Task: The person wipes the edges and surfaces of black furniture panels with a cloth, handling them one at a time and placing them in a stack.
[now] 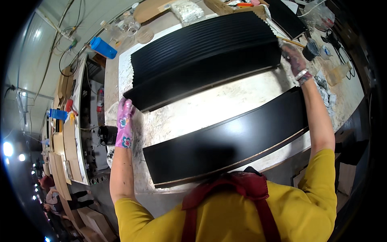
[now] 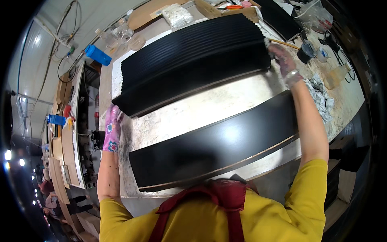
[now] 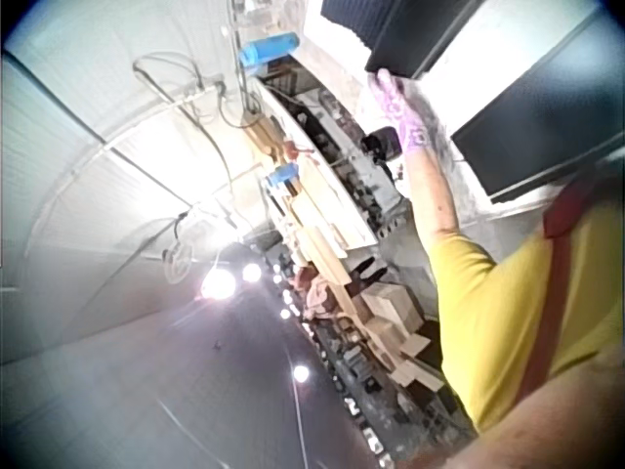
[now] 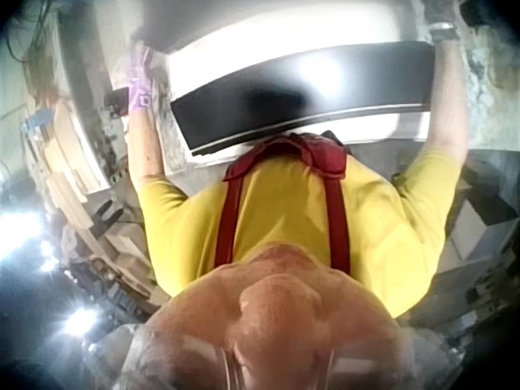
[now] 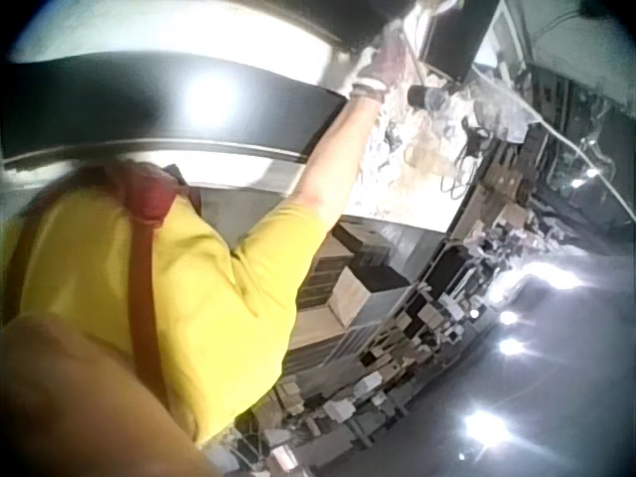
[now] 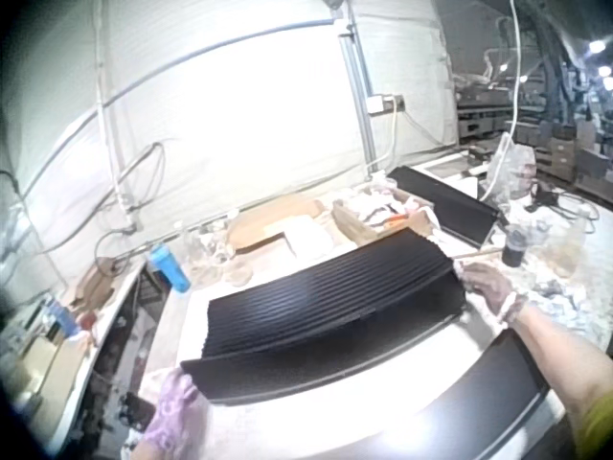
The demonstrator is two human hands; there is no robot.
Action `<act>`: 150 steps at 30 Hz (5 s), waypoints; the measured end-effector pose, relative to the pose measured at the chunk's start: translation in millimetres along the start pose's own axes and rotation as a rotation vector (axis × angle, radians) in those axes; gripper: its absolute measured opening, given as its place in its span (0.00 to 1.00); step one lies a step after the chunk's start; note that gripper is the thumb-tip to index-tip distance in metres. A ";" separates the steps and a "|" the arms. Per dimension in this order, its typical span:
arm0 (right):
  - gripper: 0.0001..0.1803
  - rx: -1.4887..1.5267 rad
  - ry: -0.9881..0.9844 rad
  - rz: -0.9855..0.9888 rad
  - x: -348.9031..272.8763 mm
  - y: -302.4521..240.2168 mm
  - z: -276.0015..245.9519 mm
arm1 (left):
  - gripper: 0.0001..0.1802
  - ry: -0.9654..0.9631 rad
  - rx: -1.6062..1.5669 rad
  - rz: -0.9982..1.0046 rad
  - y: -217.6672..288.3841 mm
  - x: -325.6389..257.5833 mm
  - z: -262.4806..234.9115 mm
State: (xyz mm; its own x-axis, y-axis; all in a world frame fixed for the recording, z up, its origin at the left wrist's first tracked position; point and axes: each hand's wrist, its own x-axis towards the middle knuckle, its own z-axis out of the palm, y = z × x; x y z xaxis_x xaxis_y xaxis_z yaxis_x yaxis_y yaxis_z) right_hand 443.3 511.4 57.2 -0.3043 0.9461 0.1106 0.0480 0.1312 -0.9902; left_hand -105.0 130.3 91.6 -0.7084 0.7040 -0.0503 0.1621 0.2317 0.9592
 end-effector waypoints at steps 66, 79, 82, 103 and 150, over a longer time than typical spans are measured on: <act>0.08 -1.557 -0.576 -0.930 -255.8 -166.7 83.4 | 0.22 -0.557 0.809 0.243 61.9 -118.8 38.2; 0.20 -0.684 -0.218 -0.031 -242.6 -110.8 15.4 | 0.20 -0.461 0.700 0.242 46.0 -111.9 38.0; 0.22 -0.716 -0.271 -0.084 -253.3 -121.7 18.2 | 0.19 -0.467 0.673 0.264 46.1 -114.5 37.3; 0.27 -1.436 -0.559 -0.792 -255.0 -157.8 82.2 | 0.24 -0.453 0.701 0.277 43.8 -113.0 37.0; 0.15 -1.609 -0.306 -0.737 -257.8 -131.0 7.0 | 0.19 -0.497 0.937 0.458 39.0 -111.5 36.1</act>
State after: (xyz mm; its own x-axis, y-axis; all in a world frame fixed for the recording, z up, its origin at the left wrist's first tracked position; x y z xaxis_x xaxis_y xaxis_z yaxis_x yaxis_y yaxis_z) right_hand 508.8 248.2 157.8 -0.8266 0.5078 0.2426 0.5623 0.7632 0.3183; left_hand 5.1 85.1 124.6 -0.1372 0.9890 -0.0547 0.9274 0.1476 0.3437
